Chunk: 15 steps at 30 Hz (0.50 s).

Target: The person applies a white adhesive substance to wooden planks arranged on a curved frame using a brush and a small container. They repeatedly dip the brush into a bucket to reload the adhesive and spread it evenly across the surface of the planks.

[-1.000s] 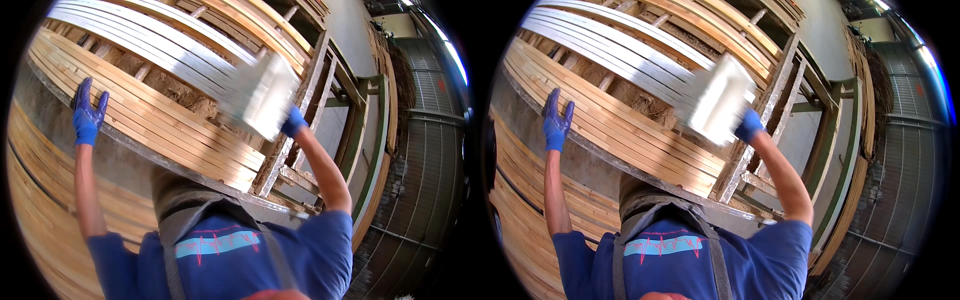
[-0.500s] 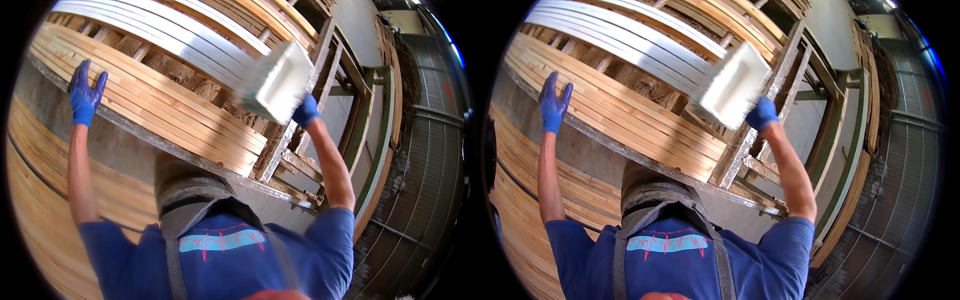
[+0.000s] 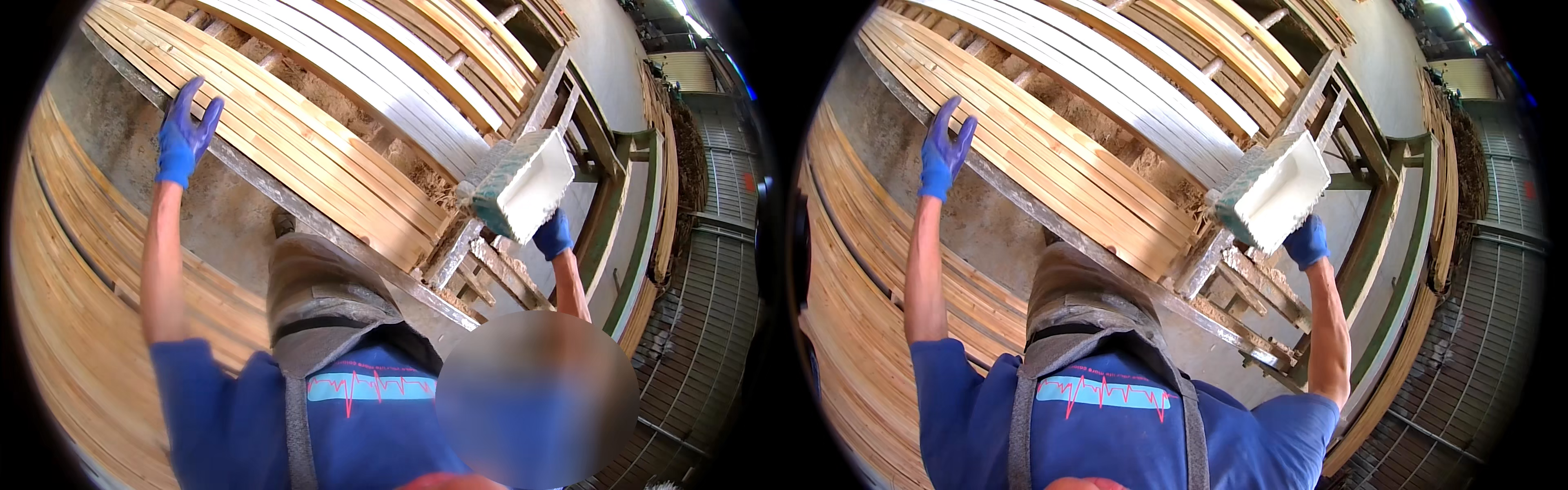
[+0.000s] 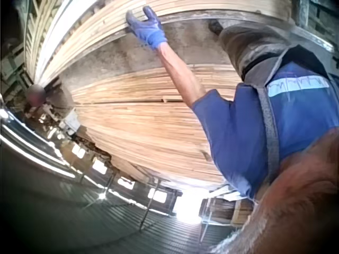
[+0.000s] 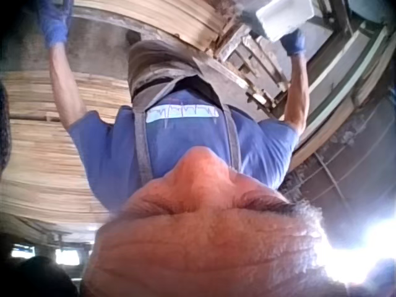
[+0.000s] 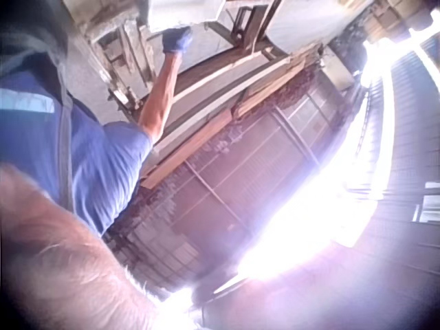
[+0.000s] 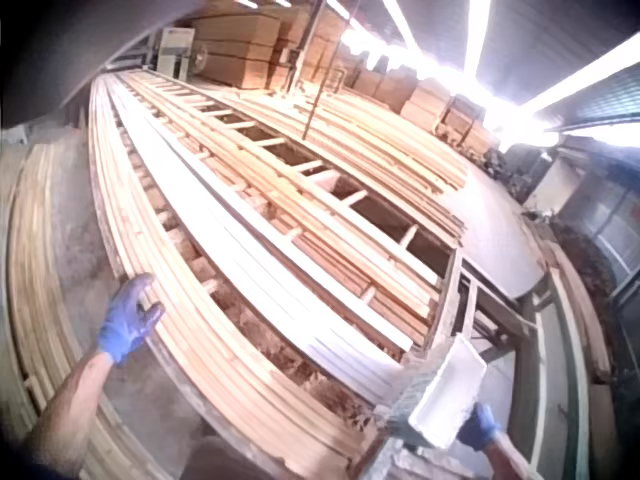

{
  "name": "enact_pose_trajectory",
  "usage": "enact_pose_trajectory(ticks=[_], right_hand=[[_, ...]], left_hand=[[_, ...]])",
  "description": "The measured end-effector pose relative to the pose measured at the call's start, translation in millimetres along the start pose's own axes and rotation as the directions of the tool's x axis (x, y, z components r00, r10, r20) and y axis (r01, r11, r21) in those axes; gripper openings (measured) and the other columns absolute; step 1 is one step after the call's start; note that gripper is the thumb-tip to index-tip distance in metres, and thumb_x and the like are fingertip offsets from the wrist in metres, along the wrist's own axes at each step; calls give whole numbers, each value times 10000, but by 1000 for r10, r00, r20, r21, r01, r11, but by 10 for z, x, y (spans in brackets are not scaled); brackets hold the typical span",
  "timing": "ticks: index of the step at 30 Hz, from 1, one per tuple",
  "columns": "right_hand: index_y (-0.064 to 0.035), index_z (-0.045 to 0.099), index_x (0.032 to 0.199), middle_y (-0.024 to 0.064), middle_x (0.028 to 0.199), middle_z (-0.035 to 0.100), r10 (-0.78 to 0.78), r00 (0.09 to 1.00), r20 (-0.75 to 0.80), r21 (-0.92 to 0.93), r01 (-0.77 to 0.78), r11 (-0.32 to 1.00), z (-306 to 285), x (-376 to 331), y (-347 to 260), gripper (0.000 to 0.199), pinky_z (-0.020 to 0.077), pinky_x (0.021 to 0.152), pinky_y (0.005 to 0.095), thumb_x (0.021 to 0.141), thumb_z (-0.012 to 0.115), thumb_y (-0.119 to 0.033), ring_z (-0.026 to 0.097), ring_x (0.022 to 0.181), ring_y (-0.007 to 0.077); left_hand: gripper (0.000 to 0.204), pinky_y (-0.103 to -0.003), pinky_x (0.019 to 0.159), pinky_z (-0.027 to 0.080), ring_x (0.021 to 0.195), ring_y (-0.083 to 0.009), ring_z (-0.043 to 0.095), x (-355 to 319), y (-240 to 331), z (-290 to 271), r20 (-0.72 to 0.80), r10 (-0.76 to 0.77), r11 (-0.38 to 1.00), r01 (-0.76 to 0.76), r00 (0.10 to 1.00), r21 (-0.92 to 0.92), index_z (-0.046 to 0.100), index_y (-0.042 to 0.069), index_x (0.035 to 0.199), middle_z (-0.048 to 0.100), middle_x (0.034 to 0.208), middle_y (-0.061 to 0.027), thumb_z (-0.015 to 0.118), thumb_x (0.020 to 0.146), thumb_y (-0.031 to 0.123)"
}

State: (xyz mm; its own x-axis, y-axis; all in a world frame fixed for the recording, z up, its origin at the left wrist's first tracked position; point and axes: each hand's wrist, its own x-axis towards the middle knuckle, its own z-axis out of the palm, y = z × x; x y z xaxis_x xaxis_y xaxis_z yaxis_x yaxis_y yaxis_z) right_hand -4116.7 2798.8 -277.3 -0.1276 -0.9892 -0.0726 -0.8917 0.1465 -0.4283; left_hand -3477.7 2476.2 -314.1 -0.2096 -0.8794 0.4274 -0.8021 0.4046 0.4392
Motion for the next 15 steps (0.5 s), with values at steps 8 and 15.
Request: enact_pose_trajectory(ticks=[8,15], right_hand=[[-88,675,1102,178,1046,688,97,995,24,-14,-97,995,-111,-1296,-872,338,527,835,443,801,669,-242,639,1006,382],[-85,650,1150,180,1122,659,71,948,310,-300,27,954,714,-255,-1923,352,534,859,433,828,611,-223,644,1015,342]], left_hand=[[435,-328,1051,413,1206,-233,531,-2080,-1478,229,209,-681,364,571,702,-736,496,-35,1343,517,1388,-141,567,982,198],[388,-284,576,455,666,-127,609,-4414,-1936,491,660,-690,146,950,297,-275,644,58,1009,667,804,-24,598,938,437]])
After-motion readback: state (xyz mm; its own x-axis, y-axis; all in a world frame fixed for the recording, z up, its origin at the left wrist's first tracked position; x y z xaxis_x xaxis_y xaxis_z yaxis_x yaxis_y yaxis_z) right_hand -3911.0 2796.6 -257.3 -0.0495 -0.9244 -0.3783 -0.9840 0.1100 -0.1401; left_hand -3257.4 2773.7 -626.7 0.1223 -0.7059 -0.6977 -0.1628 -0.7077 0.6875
